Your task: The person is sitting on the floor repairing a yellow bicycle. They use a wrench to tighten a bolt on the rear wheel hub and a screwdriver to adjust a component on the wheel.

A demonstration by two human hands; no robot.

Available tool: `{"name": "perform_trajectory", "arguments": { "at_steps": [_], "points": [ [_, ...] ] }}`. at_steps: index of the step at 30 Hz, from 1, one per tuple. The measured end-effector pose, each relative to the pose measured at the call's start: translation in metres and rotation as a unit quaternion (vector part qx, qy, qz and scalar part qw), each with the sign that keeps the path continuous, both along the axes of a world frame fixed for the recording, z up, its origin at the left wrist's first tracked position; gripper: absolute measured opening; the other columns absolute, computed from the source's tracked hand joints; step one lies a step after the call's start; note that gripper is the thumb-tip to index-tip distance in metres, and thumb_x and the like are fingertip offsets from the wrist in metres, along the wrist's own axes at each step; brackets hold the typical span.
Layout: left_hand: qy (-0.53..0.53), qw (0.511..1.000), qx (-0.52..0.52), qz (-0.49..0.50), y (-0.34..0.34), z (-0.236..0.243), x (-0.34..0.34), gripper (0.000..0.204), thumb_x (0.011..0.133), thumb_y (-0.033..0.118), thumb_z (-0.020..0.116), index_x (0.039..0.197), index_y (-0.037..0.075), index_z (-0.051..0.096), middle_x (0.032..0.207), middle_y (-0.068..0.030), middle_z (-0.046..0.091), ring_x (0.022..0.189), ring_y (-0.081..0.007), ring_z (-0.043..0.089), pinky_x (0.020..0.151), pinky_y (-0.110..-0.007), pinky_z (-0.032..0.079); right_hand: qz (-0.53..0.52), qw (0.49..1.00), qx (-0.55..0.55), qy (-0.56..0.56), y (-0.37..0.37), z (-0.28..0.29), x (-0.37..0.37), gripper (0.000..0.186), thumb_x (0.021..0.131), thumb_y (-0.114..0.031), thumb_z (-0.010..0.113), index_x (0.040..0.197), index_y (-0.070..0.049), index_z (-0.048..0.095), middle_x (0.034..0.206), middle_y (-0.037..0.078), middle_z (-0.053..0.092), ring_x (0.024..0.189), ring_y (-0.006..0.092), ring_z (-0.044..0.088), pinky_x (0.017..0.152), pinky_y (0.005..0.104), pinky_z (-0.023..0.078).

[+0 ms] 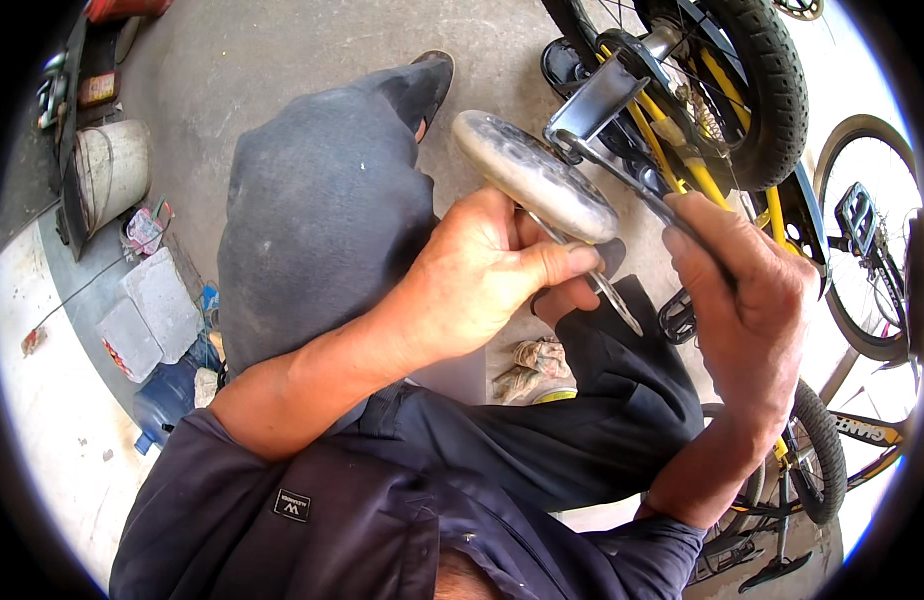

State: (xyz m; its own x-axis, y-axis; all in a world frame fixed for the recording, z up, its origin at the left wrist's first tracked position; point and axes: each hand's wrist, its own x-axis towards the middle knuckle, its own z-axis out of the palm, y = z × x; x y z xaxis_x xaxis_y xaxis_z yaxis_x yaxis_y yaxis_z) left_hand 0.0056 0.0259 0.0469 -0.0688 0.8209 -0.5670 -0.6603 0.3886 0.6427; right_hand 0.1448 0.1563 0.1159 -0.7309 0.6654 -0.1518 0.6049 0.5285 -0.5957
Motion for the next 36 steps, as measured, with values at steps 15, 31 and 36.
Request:
{"name": "perform_trajectory", "arguments": {
  "at_steps": [15, 31, 36],
  "points": [
    [0.019, 1.0, -0.007, 0.013, 0.001, -0.001, 0.001, 0.024, 0.085, 0.007, 0.065, 0.102, -0.006, 0.054, 0.07, -0.0109, 0.066, 0.058, -0.0119, 0.061, 0.051, -0.024, 0.047, 0.098, 0.993, 0.069, 0.013, 0.002, 0.025, -0.017, 0.019, 0.073, 0.001, 0.069, 0.092, 0.001, 0.068, 0.069, 0.011, 0.062, 0.057, 0.0167, 0.06, 0.054, 0.0269, 0.045],
    [-0.008, 1.0, -0.004, -0.002, 0.001, 0.002, -0.001, 0.025, 0.089, 0.01, 0.063, 0.108, -0.003, 0.054, 0.084, -0.0076, 0.066, 0.072, -0.0132, 0.067, 0.057, -0.023, 0.051, 0.108, 0.991, 0.04, 0.065, 0.017, -0.006, 0.002, 0.02, 0.076, 0.001, 0.066, 0.096, 0.002, 0.068, 0.069, 0.01, 0.06, 0.06, 0.0161, 0.058, 0.056, 0.0281, 0.043],
    [0.007, 1.0, 0.0, -0.009, 0.0, 0.001, -0.002, 0.028, 0.09, 0.012, 0.063, 0.11, -0.002, 0.051, 0.086, -0.0079, 0.065, 0.072, -0.0137, 0.067, 0.057, -0.023, 0.051, 0.071, 0.997, -0.02, 0.039, 0.017, -0.014, 0.006, 0.021, 0.08, -0.002, 0.062, 0.101, 0.002, 0.067, 0.069, 0.009, 0.058, 0.059, 0.0157, 0.054, 0.057, 0.0274, 0.041]
  ]
}}
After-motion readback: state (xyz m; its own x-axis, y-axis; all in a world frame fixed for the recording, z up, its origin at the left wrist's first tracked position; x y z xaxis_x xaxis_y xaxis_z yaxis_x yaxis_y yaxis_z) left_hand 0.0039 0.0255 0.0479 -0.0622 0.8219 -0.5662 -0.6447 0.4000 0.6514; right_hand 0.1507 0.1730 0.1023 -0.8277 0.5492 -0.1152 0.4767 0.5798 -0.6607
